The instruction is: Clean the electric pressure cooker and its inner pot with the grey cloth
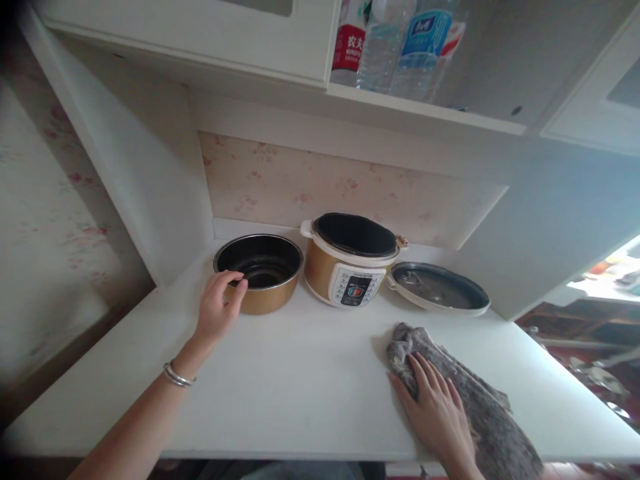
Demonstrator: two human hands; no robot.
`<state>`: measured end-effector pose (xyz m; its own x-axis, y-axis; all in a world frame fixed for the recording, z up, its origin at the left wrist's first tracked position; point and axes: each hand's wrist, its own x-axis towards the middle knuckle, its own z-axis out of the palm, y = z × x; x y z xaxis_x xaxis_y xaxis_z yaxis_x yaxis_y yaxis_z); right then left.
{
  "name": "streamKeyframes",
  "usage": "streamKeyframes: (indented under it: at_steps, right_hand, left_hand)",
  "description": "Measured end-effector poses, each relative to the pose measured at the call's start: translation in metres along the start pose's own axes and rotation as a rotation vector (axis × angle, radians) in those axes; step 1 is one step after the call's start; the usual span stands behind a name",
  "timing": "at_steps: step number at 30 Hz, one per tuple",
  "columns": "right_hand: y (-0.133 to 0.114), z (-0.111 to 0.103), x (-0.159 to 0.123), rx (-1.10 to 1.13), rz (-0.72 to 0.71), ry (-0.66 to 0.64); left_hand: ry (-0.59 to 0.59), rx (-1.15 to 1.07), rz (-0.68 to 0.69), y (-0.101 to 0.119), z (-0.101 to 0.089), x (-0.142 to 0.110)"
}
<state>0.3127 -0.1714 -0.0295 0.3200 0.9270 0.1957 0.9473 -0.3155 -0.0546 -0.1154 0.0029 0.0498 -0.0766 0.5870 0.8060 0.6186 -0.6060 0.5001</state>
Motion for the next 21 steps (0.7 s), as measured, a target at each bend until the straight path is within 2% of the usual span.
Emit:
streamKeyframes:
  at_steps: [3, 9, 13, 17, 19, 21]
  right_hand:
    - [0.0, -0.002, 0.003, -0.051, -0.037, 0.023]
    - [0.005, 0.005, 0.002, -0.073, -0.051, 0.093]
    - [-0.001, 0.002, -0.002, -0.047, -0.059, 0.184]
    - [-0.003, -0.008, -0.014, -0.041, 0.028, 0.328]
    - [0.006, -0.011, -0.02, -0.039, 0.054, 0.311]
    - [0.022, -0.009, -0.022, -0.009, 0.057, 0.199]
  left_hand:
    - [0.136, -0.019, -0.166, -0.009, -0.007, 0.001]
    - [0.173, -0.206, -0.504, -0.029, -0.008, 0.0]
    - [0.125, -0.236, -0.52, -0.03, -0.003, -0.003]
    - [0.081, -0.209, -0.484, -0.027, 0.0, -0.006]
    - [0.076, -0.211, -0.494, -0.027, 0.001, -0.006]
    - [0.071, -0.221, -0.508, -0.027, 0.001, -0.007]
